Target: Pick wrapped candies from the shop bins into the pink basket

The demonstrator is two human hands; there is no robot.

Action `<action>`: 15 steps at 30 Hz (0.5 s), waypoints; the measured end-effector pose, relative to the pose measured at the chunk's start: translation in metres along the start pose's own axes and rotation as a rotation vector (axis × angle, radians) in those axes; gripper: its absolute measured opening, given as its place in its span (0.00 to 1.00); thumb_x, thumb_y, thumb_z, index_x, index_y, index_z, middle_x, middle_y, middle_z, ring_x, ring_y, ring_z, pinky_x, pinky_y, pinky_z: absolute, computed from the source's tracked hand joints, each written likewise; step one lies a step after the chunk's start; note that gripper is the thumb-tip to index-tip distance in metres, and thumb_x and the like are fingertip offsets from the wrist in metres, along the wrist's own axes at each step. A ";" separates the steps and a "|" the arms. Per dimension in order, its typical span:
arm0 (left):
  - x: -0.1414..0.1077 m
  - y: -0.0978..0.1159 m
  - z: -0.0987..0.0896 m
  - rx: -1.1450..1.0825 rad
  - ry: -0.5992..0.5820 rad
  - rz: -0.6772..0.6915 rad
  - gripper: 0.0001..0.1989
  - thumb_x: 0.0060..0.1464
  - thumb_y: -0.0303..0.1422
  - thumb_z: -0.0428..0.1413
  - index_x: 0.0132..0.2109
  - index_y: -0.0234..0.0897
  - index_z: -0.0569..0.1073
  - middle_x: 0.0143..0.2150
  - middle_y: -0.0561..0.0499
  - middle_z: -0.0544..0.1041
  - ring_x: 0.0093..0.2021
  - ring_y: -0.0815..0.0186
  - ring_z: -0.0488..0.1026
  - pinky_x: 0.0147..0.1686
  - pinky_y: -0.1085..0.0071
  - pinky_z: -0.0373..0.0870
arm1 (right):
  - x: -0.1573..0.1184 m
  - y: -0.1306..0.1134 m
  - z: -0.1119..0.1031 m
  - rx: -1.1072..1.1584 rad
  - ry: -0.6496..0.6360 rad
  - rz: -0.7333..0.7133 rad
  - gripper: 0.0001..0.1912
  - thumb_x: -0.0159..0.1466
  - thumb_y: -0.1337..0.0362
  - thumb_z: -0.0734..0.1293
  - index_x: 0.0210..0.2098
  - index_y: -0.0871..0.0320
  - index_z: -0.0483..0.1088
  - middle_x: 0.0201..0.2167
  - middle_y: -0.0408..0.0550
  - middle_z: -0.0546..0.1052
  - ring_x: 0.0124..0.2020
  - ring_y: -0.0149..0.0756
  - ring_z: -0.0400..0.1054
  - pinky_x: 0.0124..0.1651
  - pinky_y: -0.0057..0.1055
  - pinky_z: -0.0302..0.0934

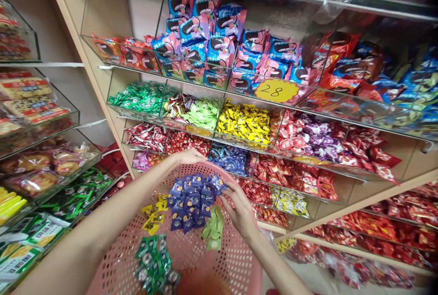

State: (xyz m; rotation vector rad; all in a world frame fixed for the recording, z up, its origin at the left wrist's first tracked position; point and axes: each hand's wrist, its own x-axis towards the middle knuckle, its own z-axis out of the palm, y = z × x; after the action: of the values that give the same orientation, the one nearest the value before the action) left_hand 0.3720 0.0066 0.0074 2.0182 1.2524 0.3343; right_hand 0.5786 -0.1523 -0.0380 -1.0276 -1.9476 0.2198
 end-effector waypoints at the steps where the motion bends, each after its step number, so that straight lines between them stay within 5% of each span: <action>1: -0.002 -0.007 -0.002 -0.011 -0.039 0.019 0.20 0.43 0.47 0.52 0.36 0.37 0.77 0.34 0.55 0.77 0.36 0.64 0.70 0.35 0.76 0.63 | 0.003 0.002 0.001 0.006 -0.011 -0.009 0.10 0.61 0.67 0.59 0.42 0.56 0.67 0.48 0.54 0.67 0.50 0.38 0.62 0.51 0.38 0.59; 7: -0.018 -0.036 0.002 0.014 0.058 -0.027 0.20 0.44 0.45 0.51 0.40 0.39 0.76 0.34 0.57 0.77 0.36 0.65 0.70 0.34 0.76 0.62 | 0.016 0.010 0.013 0.051 -0.034 0.002 0.08 0.61 0.67 0.59 0.40 0.58 0.66 0.47 0.54 0.67 0.50 0.37 0.62 0.50 0.36 0.58; 15: -0.031 -0.037 0.006 0.169 0.177 -0.110 0.18 0.48 0.47 0.48 0.42 0.48 0.75 0.36 0.59 0.77 0.38 0.65 0.71 0.37 0.76 0.62 | 0.025 0.007 0.024 0.054 -0.135 0.022 0.07 0.62 0.66 0.58 0.38 0.57 0.67 0.43 0.52 0.69 0.47 0.35 0.63 0.48 0.35 0.59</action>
State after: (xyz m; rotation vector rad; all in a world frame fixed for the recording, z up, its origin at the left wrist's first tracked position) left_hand 0.3353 -0.0131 -0.0176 2.0858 1.5403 0.3712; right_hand 0.5570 -0.1235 -0.0398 -1.0219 -2.0411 0.3603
